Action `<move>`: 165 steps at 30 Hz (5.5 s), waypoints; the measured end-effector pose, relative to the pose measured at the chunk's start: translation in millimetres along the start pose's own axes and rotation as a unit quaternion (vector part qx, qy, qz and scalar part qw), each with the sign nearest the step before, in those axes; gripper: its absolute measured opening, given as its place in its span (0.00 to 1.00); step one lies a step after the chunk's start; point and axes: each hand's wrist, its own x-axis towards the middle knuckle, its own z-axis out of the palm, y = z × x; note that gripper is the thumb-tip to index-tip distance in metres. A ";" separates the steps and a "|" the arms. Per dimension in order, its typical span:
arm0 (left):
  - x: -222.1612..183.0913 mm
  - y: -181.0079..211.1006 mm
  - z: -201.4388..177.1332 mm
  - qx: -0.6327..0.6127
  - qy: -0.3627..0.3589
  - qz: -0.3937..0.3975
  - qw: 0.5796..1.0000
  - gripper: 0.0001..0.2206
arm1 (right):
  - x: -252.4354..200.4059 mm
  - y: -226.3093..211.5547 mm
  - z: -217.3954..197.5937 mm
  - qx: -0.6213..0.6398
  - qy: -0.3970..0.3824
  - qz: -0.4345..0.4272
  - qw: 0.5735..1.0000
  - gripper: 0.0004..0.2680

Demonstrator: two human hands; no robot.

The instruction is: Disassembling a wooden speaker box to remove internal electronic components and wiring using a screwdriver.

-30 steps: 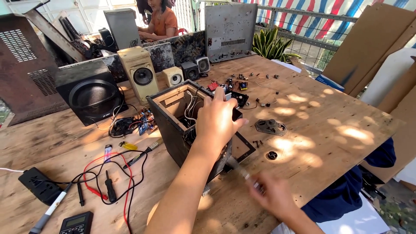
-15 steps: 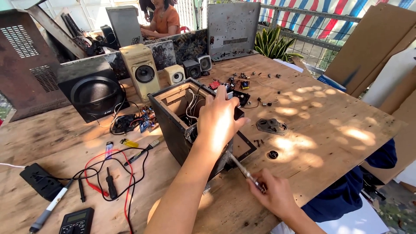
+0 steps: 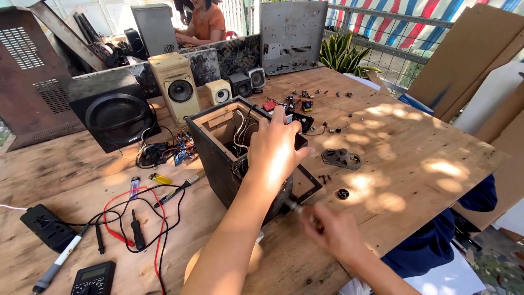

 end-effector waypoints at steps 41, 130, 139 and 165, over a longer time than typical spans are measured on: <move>0.5 1.0 3.9 0.020 0.022 0.002 1.000 0.24 | 55.5 -4.9 -35.3 -0.020 0.032 0.016 0.999 0.05; 6.4 -0.8 2.9 -0.066 0.042 0.017 0.997 0.17 | 56.4 -32.5 -7.7 0.081 0.055 0.169 0.981 0.05; 10.8 -1.7 6.3 -0.054 0.033 0.016 0.998 0.20 | 55.1 -43.7 -3.2 0.191 0.090 0.162 0.964 0.07; 3.4 3.2 -1.6 -0.026 -0.035 -0.013 0.999 0.22 | 26.4 -22.0 -2.8 0.107 0.028 0.088 0.990 0.06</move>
